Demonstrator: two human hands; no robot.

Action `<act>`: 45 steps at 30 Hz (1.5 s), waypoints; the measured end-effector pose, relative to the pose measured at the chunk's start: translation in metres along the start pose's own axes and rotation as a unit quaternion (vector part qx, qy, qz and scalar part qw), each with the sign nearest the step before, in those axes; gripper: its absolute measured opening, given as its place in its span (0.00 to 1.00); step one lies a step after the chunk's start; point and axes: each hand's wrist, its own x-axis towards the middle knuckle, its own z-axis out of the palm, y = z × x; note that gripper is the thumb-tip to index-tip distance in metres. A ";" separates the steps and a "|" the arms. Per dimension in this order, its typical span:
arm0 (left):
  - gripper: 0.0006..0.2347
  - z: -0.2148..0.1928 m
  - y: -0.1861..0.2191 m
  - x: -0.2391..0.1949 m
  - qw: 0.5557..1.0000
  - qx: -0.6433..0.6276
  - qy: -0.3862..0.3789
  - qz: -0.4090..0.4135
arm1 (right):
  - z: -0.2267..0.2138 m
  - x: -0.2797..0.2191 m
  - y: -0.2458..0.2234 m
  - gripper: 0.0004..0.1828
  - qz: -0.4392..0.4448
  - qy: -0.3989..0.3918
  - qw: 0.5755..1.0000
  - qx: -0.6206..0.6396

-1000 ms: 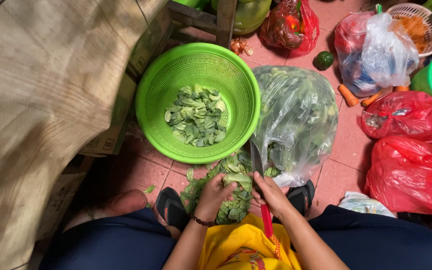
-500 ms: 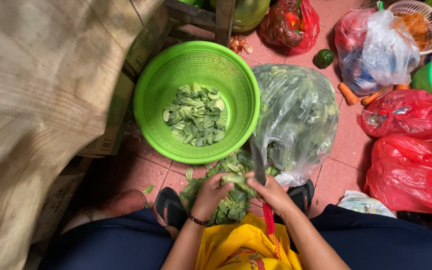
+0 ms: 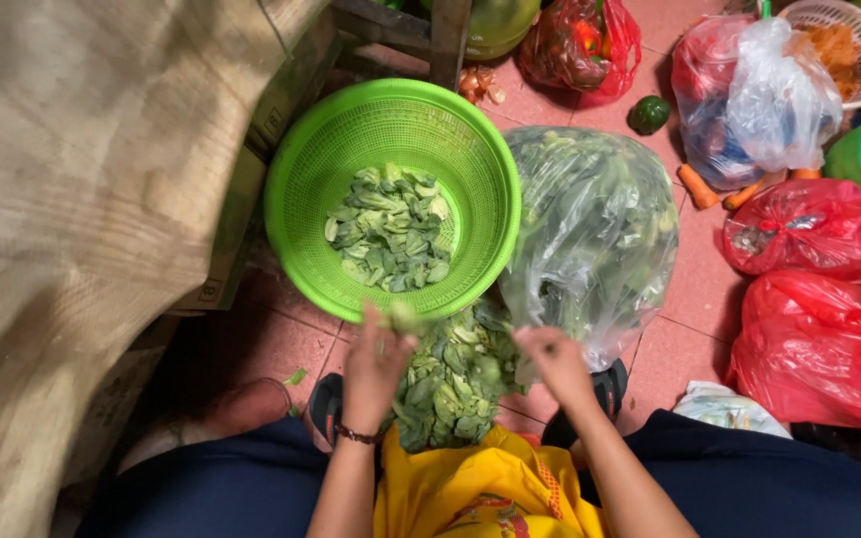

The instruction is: The person is chopping green leafy vegetables into a green plastic bowl using a knife.

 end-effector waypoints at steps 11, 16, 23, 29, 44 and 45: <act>0.29 -0.005 -0.008 0.003 0.974 -0.145 0.163 -0.061 | 0.017 0.056 0.178 0.27 -0.168 0.190 0.942 -0.218; 0.21 -0.012 -0.034 0.000 0.917 -0.304 0.243 -0.091 | -0.008 0.051 0.111 0.40 0.275 0.312 0.876 -0.245; 0.18 -0.016 -0.060 -0.003 0.878 -0.369 0.303 -0.024 | -0.012 0.057 0.141 0.45 0.365 0.191 0.873 -0.259; 0.17 -0.015 -0.062 0.001 0.871 -0.390 0.294 -0.049 | -0.013 0.086 0.237 0.41 0.243 0.170 0.918 -0.262; 0.03 0.047 -0.130 0.024 0.856 -0.421 0.269 -0.130 | 0.014 0.123 0.269 0.28 0.180 0.271 0.946 -0.017; 0.03 0.044 -0.121 0.026 0.856 -0.427 0.254 -0.139 | 0.015 0.124 0.258 0.22 0.267 0.203 0.934 0.120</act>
